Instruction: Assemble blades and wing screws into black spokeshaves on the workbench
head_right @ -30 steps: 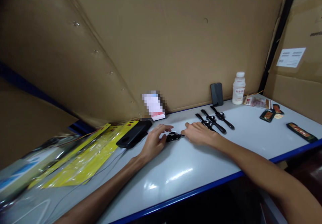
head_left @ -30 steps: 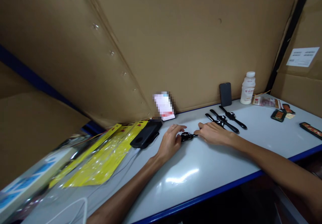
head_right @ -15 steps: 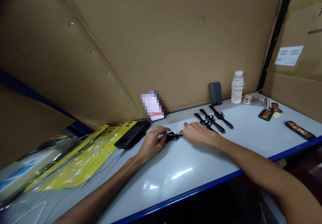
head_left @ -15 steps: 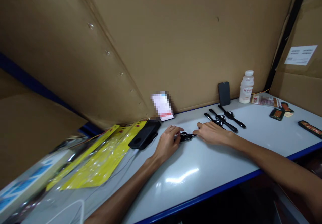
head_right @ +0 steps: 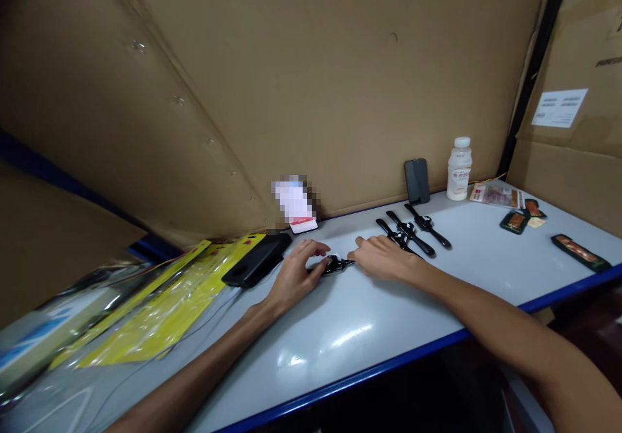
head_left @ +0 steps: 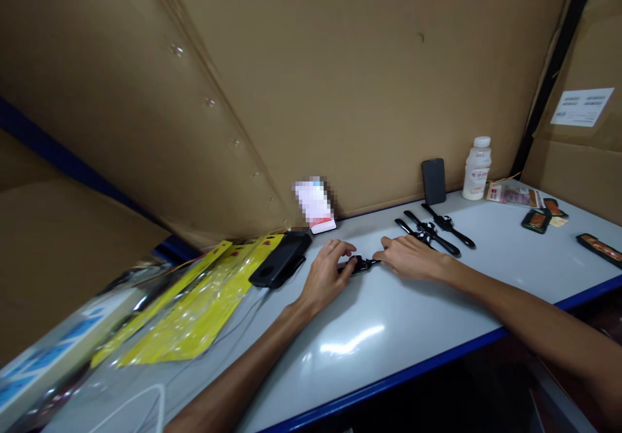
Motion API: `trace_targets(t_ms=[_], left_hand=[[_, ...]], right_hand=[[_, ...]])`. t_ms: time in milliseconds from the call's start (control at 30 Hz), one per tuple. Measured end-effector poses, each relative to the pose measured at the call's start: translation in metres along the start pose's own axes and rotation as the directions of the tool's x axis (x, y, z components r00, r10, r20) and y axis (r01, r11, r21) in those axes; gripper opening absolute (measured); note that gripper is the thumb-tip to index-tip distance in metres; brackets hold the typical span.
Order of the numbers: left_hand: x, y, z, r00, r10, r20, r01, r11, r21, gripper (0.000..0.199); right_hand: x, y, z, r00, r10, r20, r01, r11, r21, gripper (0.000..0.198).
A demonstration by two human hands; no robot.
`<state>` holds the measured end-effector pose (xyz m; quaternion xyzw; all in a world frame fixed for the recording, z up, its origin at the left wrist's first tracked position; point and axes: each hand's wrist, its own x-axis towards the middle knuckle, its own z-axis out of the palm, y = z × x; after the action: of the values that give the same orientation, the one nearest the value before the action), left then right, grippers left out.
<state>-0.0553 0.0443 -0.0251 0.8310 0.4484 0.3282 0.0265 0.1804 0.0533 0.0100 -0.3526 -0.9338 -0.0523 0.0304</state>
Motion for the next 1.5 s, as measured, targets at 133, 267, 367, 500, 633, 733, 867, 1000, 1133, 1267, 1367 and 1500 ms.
trace_targets(t_ms=[133,267,367,500,633,733,867,1000,1133,1267,1367,1500], left_hand=[[0.000,0.001,0.000,0.999,-0.003,0.046,0.001,0.999,0.049,0.008],[0.000,0.000,0.000,0.997,0.050,0.059,-0.049,0.999,-0.008,0.032],[-0.001,-0.007,0.001,0.999,-0.032,0.034,0.031,0.999,0.027,0.035],[-0.002,-0.013,0.002,0.995,-0.075,0.070,0.069,0.994,0.088,0.031],[-0.002,-0.012,0.002,0.994,-0.064,0.084,0.055,0.993,0.104,0.031],[-0.002,-0.011,0.001,0.995,-0.062,0.083,0.051,0.991,0.126,0.031],[-0.001,-0.013,0.001,0.996,-0.037,0.078,0.027,0.991,0.130,0.031],[0.000,-0.015,0.003,0.991,0.007,0.130,-0.006,1.000,-0.011,0.037],[0.002,-0.016,0.004,0.987,0.012,0.162,0.000,0.997,-0.074,0.037],[0.003,-0.015,0.003,0.987,-0.017,0.160,0.030,0.996,-0.082,0.036],[0.003,-0.013,0.001,0.987,-0.048,0.153,0.061,0.995,-0.080,0.036],[0.003,-0.012,0.000,0.987,-0.052,0.150,0.066,0.993,-0.093,0.037]], right_hand=[[-0.001,-0.001,-0.002,1.000,0.007,0.006,-0.007,1.000,-0.002,0.035],[0.000,0.000,0.001,1.000,-0.005,-0.006,0.005,1.000,-0.007,0.034],[0.000,0.001,0.002,1.000,-0.005,-0.011,0.005,1.000,-0.004,0.033],[0.000,0.001,0.001,1.000,-0.005,-0.006,0.005,1.000,0.004,0.032],[0.000,0.001,0.002,1.000,0.001,-0.005,-0.001,1.000,0.008,0.033],[0.000,0.001,0.002,1.000,0.000,-0.003,0.000,1.000,0.008,0.032],[0.000,0.001,0.001,1.000,0.002,-0.007,-0.002,1.000,0.008,0.033],[0.000,0.001,0.002,1.000,0.000,-0.009,0.000,1.000,0.006,0.034],[-0.001,0.001,0.004,1.000,-0.012,-0.014,0.012,1.000,-0.006,0.037],[-0.002,0.001,0.003,1.000,-0.019,-0.008,0.019,0.999,-0.037,0.043],[-0.002,0.000,0.001,1.000,-0.024,-0.001,0.024,0.999,-0.044,0.042],[-0.002,-0.001,-0.001,1.000,-0.023,0.001,0.023,0.999,-0.029,0.040]])
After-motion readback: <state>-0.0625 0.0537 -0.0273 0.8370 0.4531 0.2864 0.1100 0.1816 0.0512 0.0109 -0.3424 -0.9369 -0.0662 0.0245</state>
